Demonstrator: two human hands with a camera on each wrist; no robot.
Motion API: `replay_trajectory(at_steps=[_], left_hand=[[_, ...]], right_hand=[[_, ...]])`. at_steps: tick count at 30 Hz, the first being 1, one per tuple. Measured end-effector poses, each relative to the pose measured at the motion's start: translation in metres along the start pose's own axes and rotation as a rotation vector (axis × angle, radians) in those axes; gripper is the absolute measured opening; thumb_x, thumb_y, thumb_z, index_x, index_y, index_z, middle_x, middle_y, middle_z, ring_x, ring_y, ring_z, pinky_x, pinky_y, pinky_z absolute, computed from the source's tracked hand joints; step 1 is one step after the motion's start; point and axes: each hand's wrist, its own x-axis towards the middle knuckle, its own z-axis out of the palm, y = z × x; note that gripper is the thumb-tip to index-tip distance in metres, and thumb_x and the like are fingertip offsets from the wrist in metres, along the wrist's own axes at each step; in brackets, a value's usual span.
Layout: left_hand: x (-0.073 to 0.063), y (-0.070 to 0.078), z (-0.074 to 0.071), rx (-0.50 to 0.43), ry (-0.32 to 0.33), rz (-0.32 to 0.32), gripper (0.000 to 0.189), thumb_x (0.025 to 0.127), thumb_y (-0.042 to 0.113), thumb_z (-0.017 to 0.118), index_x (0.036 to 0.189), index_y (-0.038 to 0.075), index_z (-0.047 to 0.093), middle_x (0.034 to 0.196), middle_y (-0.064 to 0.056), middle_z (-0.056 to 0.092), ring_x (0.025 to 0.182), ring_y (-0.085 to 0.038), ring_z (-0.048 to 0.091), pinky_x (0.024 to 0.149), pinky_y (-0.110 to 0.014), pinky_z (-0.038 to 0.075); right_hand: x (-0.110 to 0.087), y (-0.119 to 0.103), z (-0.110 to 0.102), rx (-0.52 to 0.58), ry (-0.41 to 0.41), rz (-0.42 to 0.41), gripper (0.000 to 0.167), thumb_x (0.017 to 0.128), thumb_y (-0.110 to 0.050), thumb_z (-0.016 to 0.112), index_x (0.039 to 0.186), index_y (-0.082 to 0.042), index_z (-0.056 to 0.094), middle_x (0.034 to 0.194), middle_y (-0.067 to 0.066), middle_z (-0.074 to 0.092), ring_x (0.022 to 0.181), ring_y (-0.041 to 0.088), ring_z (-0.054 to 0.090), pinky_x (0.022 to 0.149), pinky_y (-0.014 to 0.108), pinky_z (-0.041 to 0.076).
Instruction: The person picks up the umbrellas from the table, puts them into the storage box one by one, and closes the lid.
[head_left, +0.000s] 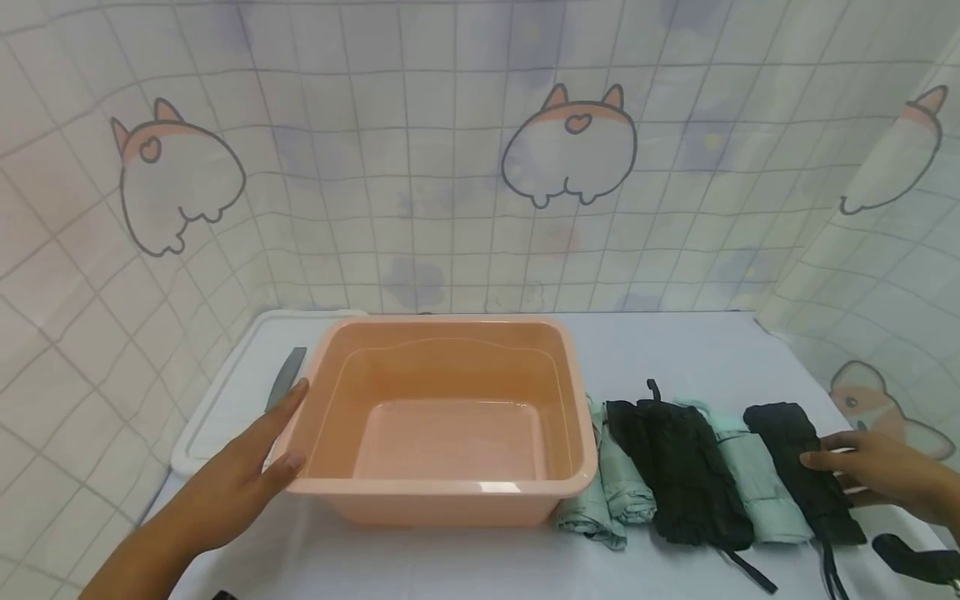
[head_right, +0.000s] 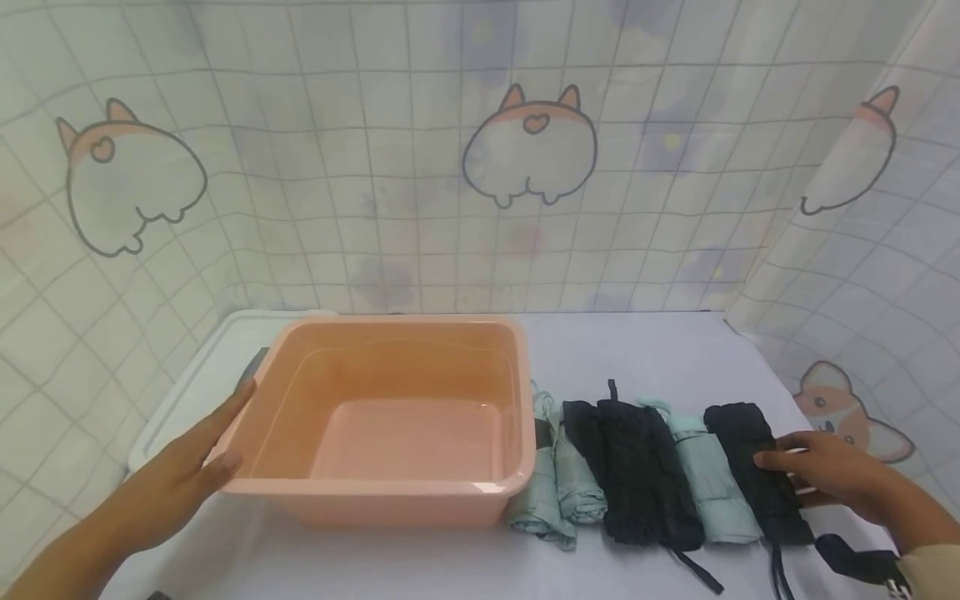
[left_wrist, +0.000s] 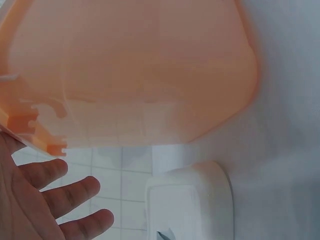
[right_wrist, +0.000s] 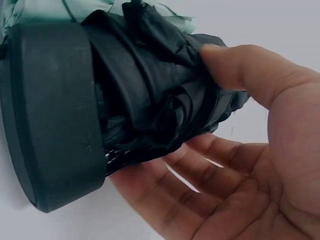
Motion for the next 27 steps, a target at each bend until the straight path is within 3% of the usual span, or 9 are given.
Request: replay_trajectory(at_steps=[9, 15, 18, 22, 27], left_hand=[[-0.001, 0.0, 0.0, -0.007, -0.006, -0.014, 0.07, 0.108, 0.034, 0.05, 0.166, 0.033, 0.011, 0.17, -0.004, 0.018, 0.147, -0.05, 0.026, 0.103, -0.077, 0.029], [0.001, 0.003, 0.0, 0.003, -0.005, -0.025, 0.07, 0.108, 0.035, 0.05, 0.166, 0.033, 0.011, 0.169, -0.006, 0.018, 0.147, -0.051, 0.026, 0.103, -0.077, 0.029], [0.002, 0.003, 0.001, 0.004, -0.01, -0.031, 0.071, 0.108, 0.035, 0.05, 0.166, 0.033, 0.01, 0.17, -0.007, 0.018, 0.147, -0.052, 0.026, 0.103, -0.078, 0.029], [0.002, 0.002, 0.001, 0.0, -0.014, -0.029, 0.071, 0.108, 0.035, 0.05, 0.166, 0.033, 0.01, 0.17, -0.006, 0.017, 0.147, -0.052, 0.025, 0.103, -0.078, 0.028], [0.001, -0.001, 0.001, -0.012, -0.009, -0.019, 0.07, 0.108, 0.034, 0.05, 0.166, 0.033, 0.01, 0.17, -0.004, 0.016, 0.147, -0.051, 0.025, 0.104, -0.077, 0.028]], right_hand=[[0.005, 0.0, -0.002, 0.0, 0.015, 0.007, 0.111, 0.087, -0.049, 0.079, 0.135, 0.032, 0.019, 0.108, 0.039, 0.061, 0.1, 0.054, 0.064, 0.079, 0.054, 0.058], [0.004, 0.005, 0.001, 0.003, 0.023, -0.014, 0.101, 0.092, -0.045, 0.075, 0.135, 0.031, 0.022, 0.107, 0.032, 0.065, 0.097, 0.048, 0.065, 0.08, 0.057, 0.057], [0.003, 0.007, 0.0, 0.013, 0.024, -0.027, 0.095, 0.095, -0.042, 0.072, 0.135, 0.03, 0.025, 0.11, 0.035, 0.063, 0.098, 0.049, 0.065, 0.081, 0.058, 0.057], [0.002, 0.01, -0.005, 0.055, 0.01, -0.038, 0.092, 0.099, -0.039, 0.068, 0.137, 0.031, 0.021, 0.115, 0.04, 0.06, 0.102, 0.051, 0.064, 0.082, 0.058, 0.057], [0.002, 0.009, -0.015, 0.103, -0.007, -0.056, 0.092, 0.102, -0.037, 0.062, 0.14, 0.031, 0.013, 0.116, 0.035, 0.063, 0.104, 0.048, 0.065, 0.084, 0.056, 0.057]])
